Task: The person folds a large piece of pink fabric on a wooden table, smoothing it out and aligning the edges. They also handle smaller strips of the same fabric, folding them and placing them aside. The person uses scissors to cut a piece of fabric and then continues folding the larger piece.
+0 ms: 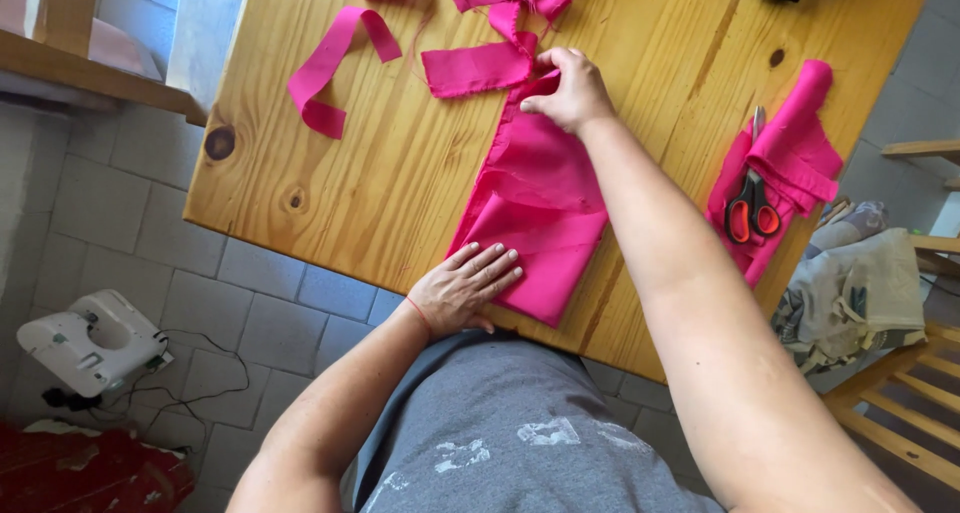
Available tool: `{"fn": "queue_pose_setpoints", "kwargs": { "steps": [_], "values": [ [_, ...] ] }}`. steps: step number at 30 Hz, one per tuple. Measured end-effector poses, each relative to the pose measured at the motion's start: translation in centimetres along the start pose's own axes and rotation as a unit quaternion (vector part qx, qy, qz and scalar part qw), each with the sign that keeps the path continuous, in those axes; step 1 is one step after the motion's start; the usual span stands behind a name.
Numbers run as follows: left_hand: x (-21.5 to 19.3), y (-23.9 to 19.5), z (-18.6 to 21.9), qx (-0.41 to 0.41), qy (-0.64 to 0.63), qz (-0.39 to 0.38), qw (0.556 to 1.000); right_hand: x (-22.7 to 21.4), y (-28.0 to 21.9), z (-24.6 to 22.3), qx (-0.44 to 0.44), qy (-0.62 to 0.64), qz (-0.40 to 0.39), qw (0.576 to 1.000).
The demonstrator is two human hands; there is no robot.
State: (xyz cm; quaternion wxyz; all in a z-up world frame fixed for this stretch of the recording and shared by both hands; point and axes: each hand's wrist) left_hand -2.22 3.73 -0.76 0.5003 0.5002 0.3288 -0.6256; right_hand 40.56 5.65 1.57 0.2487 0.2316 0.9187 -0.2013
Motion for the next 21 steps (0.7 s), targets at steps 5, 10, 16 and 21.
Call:
{"fn": "queue_pose_setpoints", "kwargs": {
  "steps": [5, 10, 16, 21],
  "values": [
    [-0.3, 0.1, 0.1, 0.0, -0.008, 0.005, 1.0, 2.3, 1.9, 2.1, 0.066, -0.24, 0.028, 0.968],
    [-0.8, 0.4, -0.1, -0.006, -0.021, 0.003, 1.0, -0.7, -1.5, -0.1, -0.032, -0.181, 0.012, 0.983],
    [1.3, 0.8, -0.3, -0.07, -0.154, 0.047, 0.984, 0.1, -15.6, -5.1, -0.232, -0.188, 0.106, 0.948],
    [-1.6, 0.1, -1.2, -0.192, -0.344, 0.206, 0.896, 7.7, -27.1, -3.6, -0.367, -0.286, 0.175, 0.868]
  ]
}}
Point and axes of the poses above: each hand's wrist, its own y-axis towards the middle knuckle, its own x-axis out of the palm, z = x × y, and after that the axes turned 3 degrees about x, right-handed
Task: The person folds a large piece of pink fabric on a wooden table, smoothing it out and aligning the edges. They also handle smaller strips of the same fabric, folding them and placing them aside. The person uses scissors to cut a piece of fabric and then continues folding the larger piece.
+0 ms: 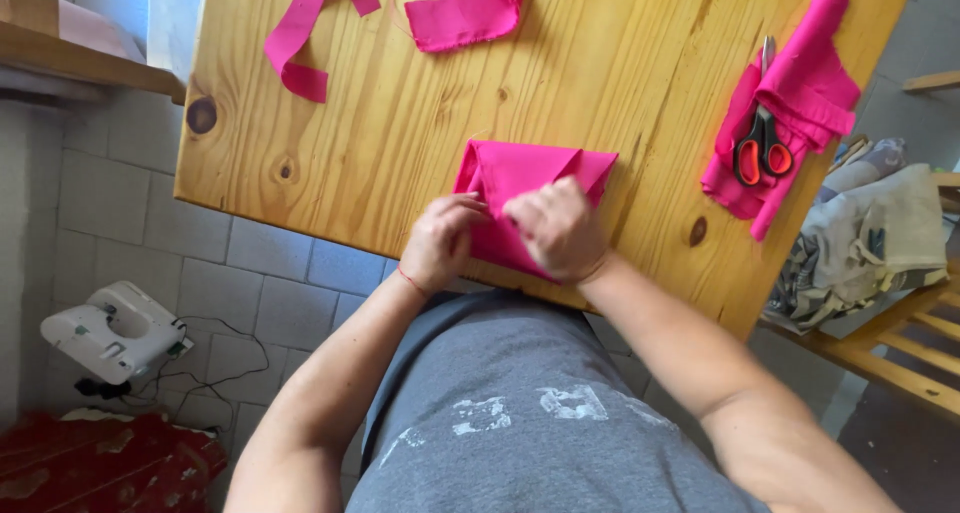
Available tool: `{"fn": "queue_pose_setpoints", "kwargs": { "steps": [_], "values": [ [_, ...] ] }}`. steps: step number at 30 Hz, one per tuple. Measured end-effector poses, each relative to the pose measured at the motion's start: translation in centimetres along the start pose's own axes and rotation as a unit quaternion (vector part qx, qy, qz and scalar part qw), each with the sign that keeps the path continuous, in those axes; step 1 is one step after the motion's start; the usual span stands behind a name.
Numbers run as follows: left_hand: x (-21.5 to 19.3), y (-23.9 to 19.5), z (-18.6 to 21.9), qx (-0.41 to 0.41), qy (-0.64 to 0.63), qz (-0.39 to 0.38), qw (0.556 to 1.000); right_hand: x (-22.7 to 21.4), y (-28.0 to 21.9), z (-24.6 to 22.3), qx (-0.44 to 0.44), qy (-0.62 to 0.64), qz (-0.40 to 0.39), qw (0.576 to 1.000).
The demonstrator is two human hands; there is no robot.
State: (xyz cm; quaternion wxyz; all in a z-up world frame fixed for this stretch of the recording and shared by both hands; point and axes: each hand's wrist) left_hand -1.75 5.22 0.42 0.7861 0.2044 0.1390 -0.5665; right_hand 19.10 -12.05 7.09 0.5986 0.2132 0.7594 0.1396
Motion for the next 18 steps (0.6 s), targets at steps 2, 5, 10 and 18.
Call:
{"fn": "queue_pose_setpoints", "kwargs": {
  "steps": [2, 5, 10, 18],
  "values": [
    [-1.1, -0.5, -0.8, -0.069, 0.089, 0.1, 0.989, 0.9, -2.7, -2.8, 0.013, 0.022, -0.056, 0.998],
    [-0.7, -0.2, -2.4, -0.143, 0.16, 0.142, 0.966, -0.6, -4.1, -4.8, 0.117, 0.15, -0.237, 0.953],
    [-1.6, 4.5, 2.5, -0.299, 0.203, 0.0, 0.933, -2.4, -4.4, -4.9, 0.233, 0.188, -0.196, 0.934],
    [2.4, 7.0, 0.3, -0.265, 0.325, -0.136, 0.897, 3.7, -5.7, -2.3, 0.514, 0.432, -0.042, 0.74]
  ]
}}
Point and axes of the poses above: each hand's wrist, its own y-axis towards the middle knuckle, its own x-axis out of the palm, z = x × y, and after that the axes turned 3 degrees about x, right-handed
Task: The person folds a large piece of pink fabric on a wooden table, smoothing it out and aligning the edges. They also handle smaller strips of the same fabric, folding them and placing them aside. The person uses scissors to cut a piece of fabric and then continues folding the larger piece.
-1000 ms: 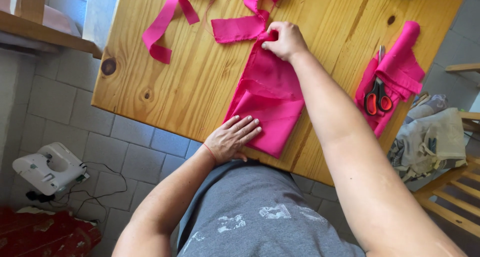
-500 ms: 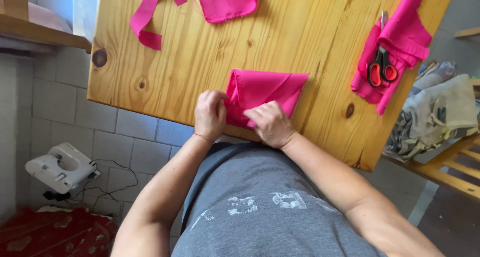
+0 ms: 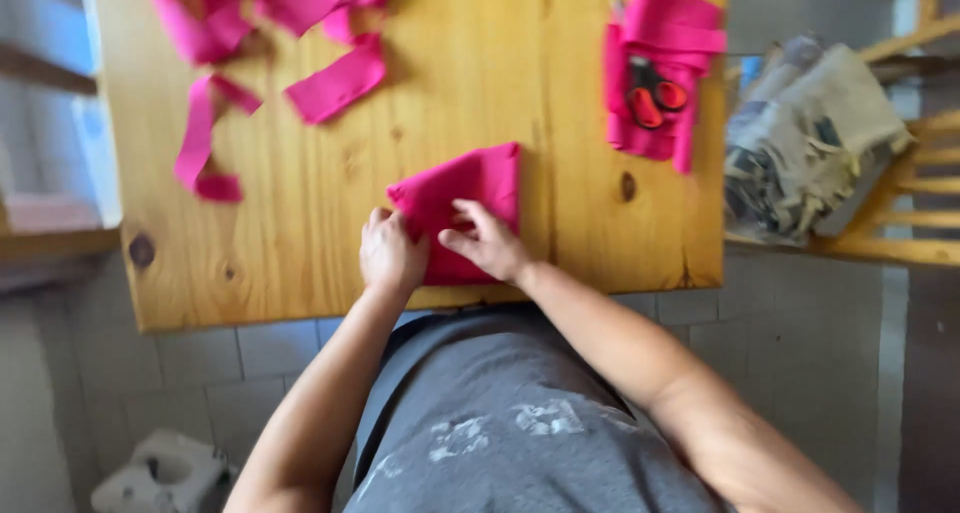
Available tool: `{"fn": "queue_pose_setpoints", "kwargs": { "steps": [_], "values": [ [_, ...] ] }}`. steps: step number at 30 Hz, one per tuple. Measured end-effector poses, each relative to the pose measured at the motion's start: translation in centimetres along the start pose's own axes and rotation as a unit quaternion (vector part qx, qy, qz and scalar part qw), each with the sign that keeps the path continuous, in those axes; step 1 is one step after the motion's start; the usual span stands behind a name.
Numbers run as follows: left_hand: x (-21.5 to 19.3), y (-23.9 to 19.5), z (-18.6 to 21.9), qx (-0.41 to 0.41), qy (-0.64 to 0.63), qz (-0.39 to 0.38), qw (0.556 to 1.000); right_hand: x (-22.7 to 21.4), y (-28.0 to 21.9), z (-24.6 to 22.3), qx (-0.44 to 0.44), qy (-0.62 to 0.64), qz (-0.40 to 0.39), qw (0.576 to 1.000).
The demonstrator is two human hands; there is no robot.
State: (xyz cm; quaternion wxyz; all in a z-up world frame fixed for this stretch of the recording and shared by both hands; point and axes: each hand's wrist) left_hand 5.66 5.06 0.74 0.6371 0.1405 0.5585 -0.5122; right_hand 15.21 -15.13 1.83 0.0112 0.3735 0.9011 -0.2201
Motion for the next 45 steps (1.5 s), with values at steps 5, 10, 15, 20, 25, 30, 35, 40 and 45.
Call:
{"fn": "queue_pose_setpoints", "kwargs": {
  "steps": [5, 10, 15, 20, 25, 30, 35, 40, 45],
  "values": [
    [-2.3, -4.7, 6.1, 0.163, -0.125, -0.122, 0.971, 0.9, 2.1, 3.2, 0.152, 0.171, 0.032, 0.973],
    [-3.5, -4.7, 6.0, 0.177, -0.308, -0.021, 0.935, 0.2, 4.2, 8.2, 0.206, 0.281, 0.125, 0.929],
    [-4.0, -3.5, 5.1, 0.127, -0.635, -0.084, 0.757, -7.4, -2.3, -5.4, 0.199, 0.408, -0.028, 0.89],
    [-2.2, -3.7, 10.0, -0.021, -0.769, -0.224, 0.598, -12.1, -1.3, -4.1, 0.173, 0.371, -0.077, 0.909],
    [7.1, 0.4, 10.3, -0.12, -0.753, -0.152, 0.63, -23.6, 0.0, -6.5, 0.041, -0.073, 0.076, 0.994],
    [3.3, 4.9, 12.6, -0.106, -0.762, -0.103, 0.631, -34.4, 8.3, -1.9, 0.024, -0.467, 0.297, 0.833],
    [-0.9, 10.1, 15.8, -0.084, -0.76, -0.045, 0.643, -34.2, 12.7, -1.1, 0.15, -0.535, 0.217, 0.803],
    [-5.7, 15.5, 22.1, -0.043, -0.771, -0.029, 0.635, -32.6, 11.3, -5.1, 0.169, -0.456, 0.197, 0.851],
    [-7.9, 19.2, 30.4, -0.034, -0.784, -0.029, 0.62, -35.5, 0.5, -13.2, 0.236, -0.364, 0.008, 0.901]
  ]
}}
Point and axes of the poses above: each hand's wrist, its own y-axis towards the middle knuckle, its own x-axis out of the palm, z = x × y, and after that the axes turned 3 degrees about x, right-handed
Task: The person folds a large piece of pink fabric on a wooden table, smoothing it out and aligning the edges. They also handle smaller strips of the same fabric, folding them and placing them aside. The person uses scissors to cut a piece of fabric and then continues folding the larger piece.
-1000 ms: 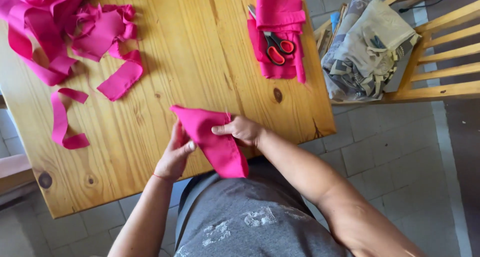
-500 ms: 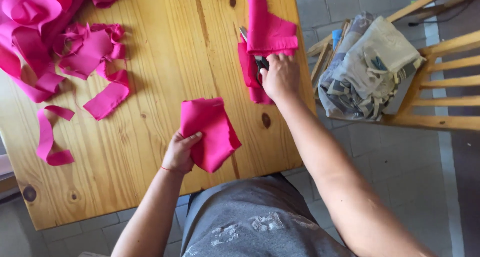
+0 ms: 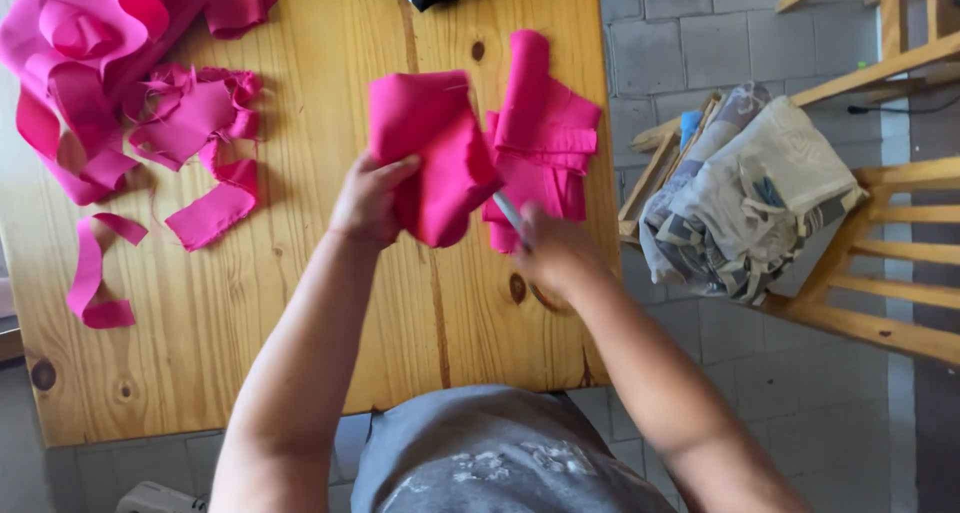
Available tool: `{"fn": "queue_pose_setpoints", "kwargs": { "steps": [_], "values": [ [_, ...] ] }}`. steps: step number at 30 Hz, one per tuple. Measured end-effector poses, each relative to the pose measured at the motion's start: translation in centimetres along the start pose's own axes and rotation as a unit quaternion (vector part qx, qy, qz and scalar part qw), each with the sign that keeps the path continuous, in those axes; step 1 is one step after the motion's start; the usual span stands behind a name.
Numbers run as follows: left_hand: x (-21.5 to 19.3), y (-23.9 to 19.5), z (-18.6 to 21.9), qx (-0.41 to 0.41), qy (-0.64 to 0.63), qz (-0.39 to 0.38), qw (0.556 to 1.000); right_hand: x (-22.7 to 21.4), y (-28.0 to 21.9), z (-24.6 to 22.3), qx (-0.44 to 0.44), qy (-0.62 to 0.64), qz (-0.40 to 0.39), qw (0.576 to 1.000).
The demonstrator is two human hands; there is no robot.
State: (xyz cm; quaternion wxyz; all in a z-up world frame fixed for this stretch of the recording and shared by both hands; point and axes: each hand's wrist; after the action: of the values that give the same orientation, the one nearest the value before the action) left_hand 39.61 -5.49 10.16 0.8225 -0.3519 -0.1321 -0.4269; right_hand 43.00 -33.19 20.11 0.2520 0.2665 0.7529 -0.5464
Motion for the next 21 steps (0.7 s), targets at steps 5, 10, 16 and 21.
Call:
{"fn": "queue_pose_setpoints", "kwargs": {
  "steps": [5, 10, 16, 21],
  "values": [
    [5.5, 5.6, -9.7, -0.029, 0.034, -0.077, 0.996, 3.8, -0.1, 14.5, 0.083, -0.052, 0.105, 0.99],
    [6.1, 9.7, -16.1, 0.061, 0.531, -0.075, 0.842, 0.2, 2.2, 13.4, -0.038, 0.056, 0.337, 0.939],
    [8.1, 1.6, -8.5, 0.122, 0.706, -0.009, 0.698, 2.0, 9.0, 5.1, -0.203, 0.056, 0.394, 0.895],
    [-3.2, -0.9, -7.5, 0.199, 0.718, 0.003, 0.668, 4.3, 12.0, 2.4, -0.17, 0.051, 0.292, 0.94]
  ]
}}
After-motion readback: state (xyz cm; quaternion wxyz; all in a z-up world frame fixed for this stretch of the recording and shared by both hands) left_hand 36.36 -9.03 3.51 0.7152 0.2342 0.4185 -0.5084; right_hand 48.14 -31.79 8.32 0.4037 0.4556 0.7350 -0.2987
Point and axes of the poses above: each hand's wrist, its own y-axis towards the middle knuckle, its own x-axis out of the palm, z = x × y, and after that the axes turned 3 degrees about x, right-handed
